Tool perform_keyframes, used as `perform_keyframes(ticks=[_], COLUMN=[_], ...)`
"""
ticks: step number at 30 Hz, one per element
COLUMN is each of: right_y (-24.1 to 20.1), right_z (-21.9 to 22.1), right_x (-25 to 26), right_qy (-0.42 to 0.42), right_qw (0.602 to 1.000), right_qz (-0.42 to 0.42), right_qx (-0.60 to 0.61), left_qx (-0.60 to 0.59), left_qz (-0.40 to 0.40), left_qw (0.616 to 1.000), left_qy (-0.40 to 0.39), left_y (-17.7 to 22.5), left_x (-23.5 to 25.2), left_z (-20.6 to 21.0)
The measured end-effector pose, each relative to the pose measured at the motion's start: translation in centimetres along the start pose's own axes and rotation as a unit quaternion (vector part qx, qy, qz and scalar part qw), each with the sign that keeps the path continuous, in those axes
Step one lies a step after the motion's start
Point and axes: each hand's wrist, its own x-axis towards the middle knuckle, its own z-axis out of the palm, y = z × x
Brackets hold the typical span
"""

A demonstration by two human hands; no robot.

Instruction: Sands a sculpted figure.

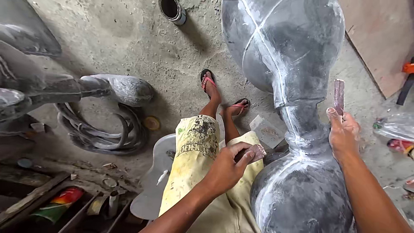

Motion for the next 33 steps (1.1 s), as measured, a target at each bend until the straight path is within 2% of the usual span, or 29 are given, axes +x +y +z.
perform_keyframes(ticks=[5, 12, 16, 21, 24, 28, 30, 33], right_y=[0.0, -0.1, 0.2, 0.2, 0.1, 0.2, 0.0, 0.1], right_z=[0.3, 0.3, 0.1, 0.0, 0.1, 0.5, 0.7, 1.0], right_x=[-0.1, -0.5, -0.7, -0.5, -0.4, -0.2, -0.3, -0.4], right_qy=[0.017, 0.024, 0.033, 0.027, 0.023, 0.032, 0.03, 0.033], right_qw=[1.0, 0.998, 0.999, 0.999, 0.999, 0.999, 0.998, 0.998], right_qz=[0.002, 0.006, 0.005, 0.02, 0.034, 0.039, 0.048, 0.052], right_qx=[-0.026, -0.049, -0.043, -0.034, -0.02, -0.019, -0.032, -0.025], left_qx=[0.059, -0.123, -0.076, -0.051, -0.036, -0.062, -0.11, -0.089], left_qz=[0.056, 0.078, 0.062, 0.102, 0.141, 0.113, 0.128, 0.171], left_qw=[0.996, 0.989, 0.995, 0.993, 0.989, 0.989, 0.981, 0.976], left_qy=[0.025, 0.003, -0.013, -0.009, -0.038, -0.071, -0.093, -0.101], left_y=[0.5, 0.2, -0.2, -0.6, -1.6, -2.0, -1.7, -1.5], left_x=[-1.2, -1.8, -3.0, -5.7, -8.3, -10.6, -10.4, -7.4], left_z=[0.6, 1.1, 1.4, 1.9, 3.2, 4.0, 4.4, 6.0])
